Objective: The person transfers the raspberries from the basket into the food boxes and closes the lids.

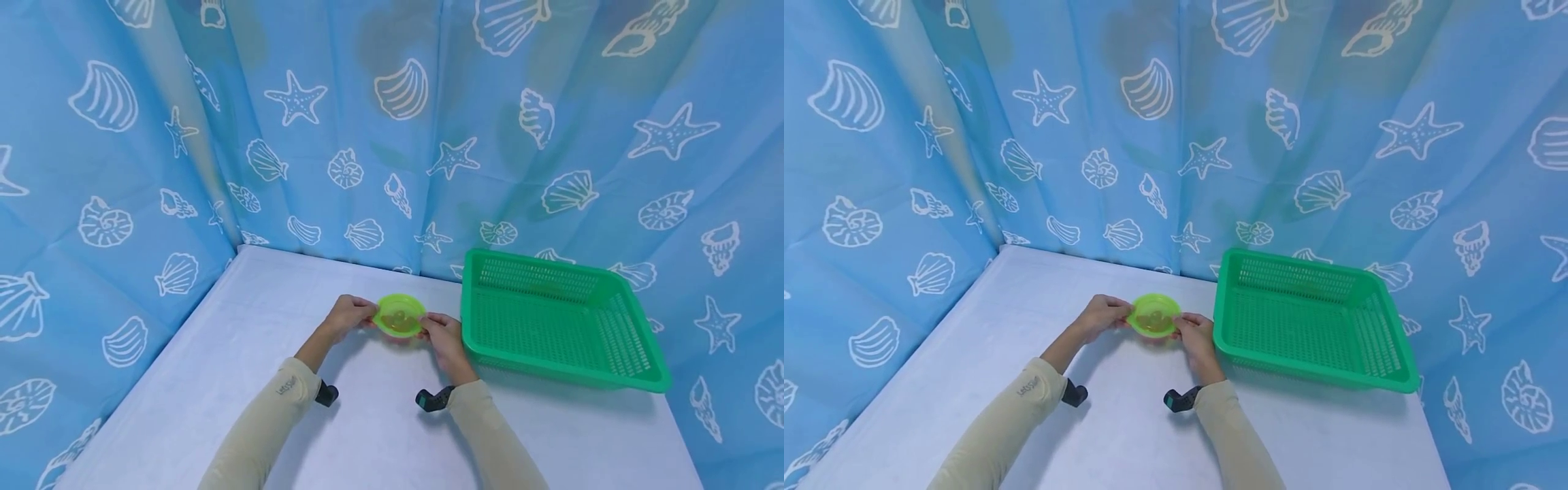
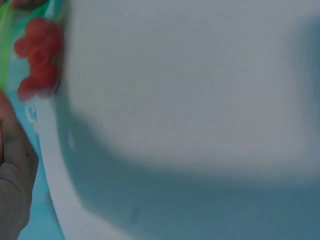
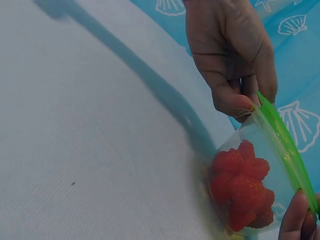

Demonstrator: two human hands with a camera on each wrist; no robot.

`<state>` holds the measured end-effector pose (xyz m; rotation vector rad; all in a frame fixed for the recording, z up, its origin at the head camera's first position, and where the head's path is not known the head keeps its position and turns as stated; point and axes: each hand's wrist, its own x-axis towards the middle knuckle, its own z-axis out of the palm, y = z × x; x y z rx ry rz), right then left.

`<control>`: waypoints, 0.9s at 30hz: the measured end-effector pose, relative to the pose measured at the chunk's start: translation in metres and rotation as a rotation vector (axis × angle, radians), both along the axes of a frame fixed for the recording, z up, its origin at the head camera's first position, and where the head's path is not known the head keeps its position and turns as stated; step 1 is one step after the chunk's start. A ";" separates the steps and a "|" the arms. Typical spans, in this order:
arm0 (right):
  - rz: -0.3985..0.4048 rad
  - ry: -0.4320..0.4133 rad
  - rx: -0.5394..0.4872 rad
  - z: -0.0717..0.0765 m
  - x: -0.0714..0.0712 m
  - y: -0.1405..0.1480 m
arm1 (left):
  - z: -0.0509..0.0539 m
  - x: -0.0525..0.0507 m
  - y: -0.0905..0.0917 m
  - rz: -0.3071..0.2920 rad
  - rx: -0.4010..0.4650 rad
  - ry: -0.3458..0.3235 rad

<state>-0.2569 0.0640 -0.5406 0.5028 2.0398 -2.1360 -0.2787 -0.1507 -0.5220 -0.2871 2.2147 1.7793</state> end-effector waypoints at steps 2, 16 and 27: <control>0.002 -0.007 -0.004 -0.001 0.001 0.000 | 0.003 0.000 -0.002 -0.024 0.011 -0.034; 0.008 0.002 -0.019 0.006 0.007 -0.005 | 0.015 0.006 -0.004 -0.020 0.063 -0.075; 0.243 0.145 0.509 0.019 0.035 -0.013 | 0.009 0.023 -0.003 -0.064 -0.330 0.294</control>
